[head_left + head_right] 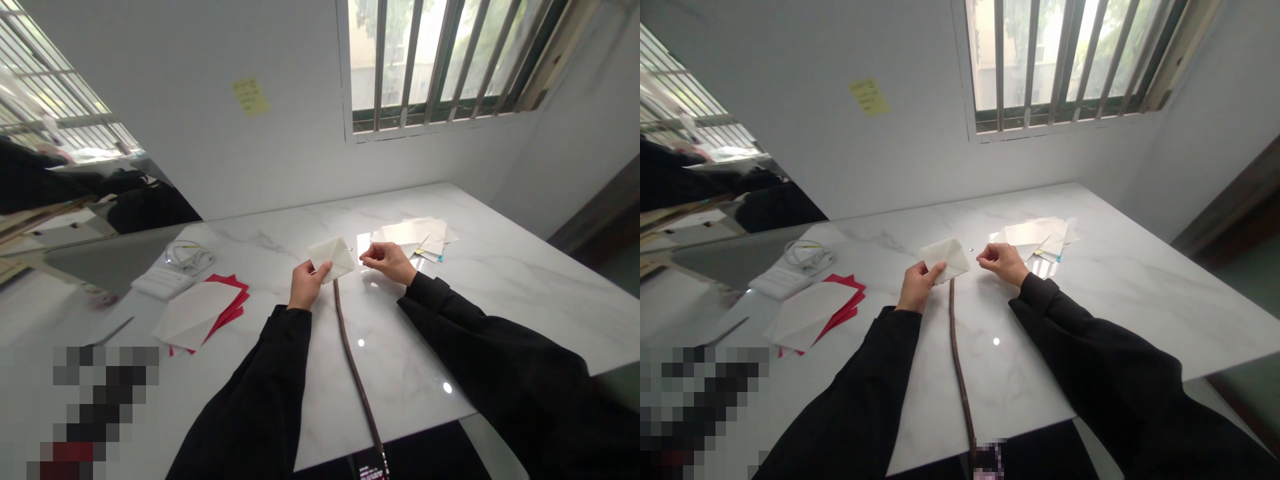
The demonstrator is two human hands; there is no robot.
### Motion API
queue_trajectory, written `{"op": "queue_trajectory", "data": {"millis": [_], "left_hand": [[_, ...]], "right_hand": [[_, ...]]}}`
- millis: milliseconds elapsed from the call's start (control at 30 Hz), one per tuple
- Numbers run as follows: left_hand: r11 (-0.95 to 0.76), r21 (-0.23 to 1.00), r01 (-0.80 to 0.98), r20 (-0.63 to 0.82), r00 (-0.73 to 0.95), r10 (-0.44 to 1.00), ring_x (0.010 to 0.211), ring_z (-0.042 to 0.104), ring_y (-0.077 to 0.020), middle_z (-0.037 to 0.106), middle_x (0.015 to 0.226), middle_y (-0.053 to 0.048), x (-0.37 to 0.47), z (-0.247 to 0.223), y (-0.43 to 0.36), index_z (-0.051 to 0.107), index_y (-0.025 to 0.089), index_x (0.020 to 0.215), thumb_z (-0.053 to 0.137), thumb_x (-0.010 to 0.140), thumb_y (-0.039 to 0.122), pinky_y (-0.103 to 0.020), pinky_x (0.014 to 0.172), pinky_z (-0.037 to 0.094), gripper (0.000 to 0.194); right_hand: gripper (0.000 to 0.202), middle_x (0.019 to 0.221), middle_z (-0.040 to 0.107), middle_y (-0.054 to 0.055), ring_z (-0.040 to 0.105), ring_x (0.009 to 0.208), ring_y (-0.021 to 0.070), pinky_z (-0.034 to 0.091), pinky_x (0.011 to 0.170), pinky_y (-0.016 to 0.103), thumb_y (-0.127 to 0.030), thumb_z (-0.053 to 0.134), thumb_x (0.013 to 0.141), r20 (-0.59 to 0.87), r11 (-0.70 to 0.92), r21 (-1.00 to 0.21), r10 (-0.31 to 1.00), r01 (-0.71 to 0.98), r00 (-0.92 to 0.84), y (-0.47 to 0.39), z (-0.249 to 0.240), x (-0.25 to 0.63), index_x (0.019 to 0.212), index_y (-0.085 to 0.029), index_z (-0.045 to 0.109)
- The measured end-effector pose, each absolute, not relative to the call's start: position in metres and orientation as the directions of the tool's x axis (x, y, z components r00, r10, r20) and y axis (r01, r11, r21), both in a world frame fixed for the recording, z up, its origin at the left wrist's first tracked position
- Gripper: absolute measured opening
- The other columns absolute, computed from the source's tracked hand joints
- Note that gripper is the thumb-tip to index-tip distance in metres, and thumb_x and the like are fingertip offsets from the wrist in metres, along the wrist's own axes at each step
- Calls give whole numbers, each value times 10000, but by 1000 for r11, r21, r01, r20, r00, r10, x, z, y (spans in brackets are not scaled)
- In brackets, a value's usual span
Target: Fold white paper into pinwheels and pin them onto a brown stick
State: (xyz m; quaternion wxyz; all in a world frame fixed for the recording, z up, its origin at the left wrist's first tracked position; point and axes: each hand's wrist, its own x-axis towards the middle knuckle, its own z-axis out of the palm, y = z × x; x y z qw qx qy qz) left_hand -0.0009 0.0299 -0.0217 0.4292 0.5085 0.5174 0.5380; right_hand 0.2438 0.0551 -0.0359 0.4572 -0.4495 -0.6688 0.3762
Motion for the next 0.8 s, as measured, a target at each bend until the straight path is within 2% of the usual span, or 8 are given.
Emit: {"op": "queue_trajectory", "data": {"millis": [167, 367, 500, 667, 800], "left_hand": [[-106, 993, 60, 113, -112, 987, 926, 750, -274, 803, 1065, -142, 1, -21, 28, 790, 119, 1005, 862, 691, 479, -369, 850, 573, 483], [-111, 988, 110, 121, -90, 989, 928, 758, -291, 804, 1062, -147, 3, -22, 28, 790, 118, 1006, 854, 701, 484, -391, 865, 581, 480], [-130, 976, 174, 142, -60, 988, 906, 759, -285, 802, 1073, -149, 4, -22, 26, 788, 116, 1034, 832, 729, 482, -379, 828, 588, 478], [-126, 964, 233, 147, -74, 986, 865, 755, -270, 805, 1032, -145, 9, -13, 19, 778, 105, 1021, 803, 736, 425, -346, 764, 588, 430], [-141, 966, 215, 159, -68, 985, 880, 750, -269, 805, 1027, -143, 12, -8, 16, 763, 99, 1021, 792, 729, 427, -344, 782, 582, 439]], "right_hand": [[268, 687, 718, 44, 645, 622, 146, 526, 625, 279, -397, 816, 753, 198, 221, -971, 955, 88, -219, 55, -31, 243, 783, -150, 719], [382, 696, 707, 30, 615, 614, 120, 511, 616, 266, -487, 877, 694, 84, 83, -996, 976, -15, -201, 53, -26, 242, 824, -147, 761], [425, 701, 714, 30, 605, 601, 103, 504, 601, 247, -522, 906, 662, 58, 43, -995, 983, -88, -172, 51, -25, 240, 801, -149, 758], [493, 793, 766, 52, 684, 687, 139, 589, 695, 287, -523, 947, 602, 36, -3, -984, 977, -180, -209, 46, -19, 233, 892, -158, 790], [497, 814, 775, 56, 724, 755, 172, 624, 783, 337, -495, 964, 585, 44, -15, -978, 959, -207, -279, 40, -15, 228, 898, -158, 776]]}}
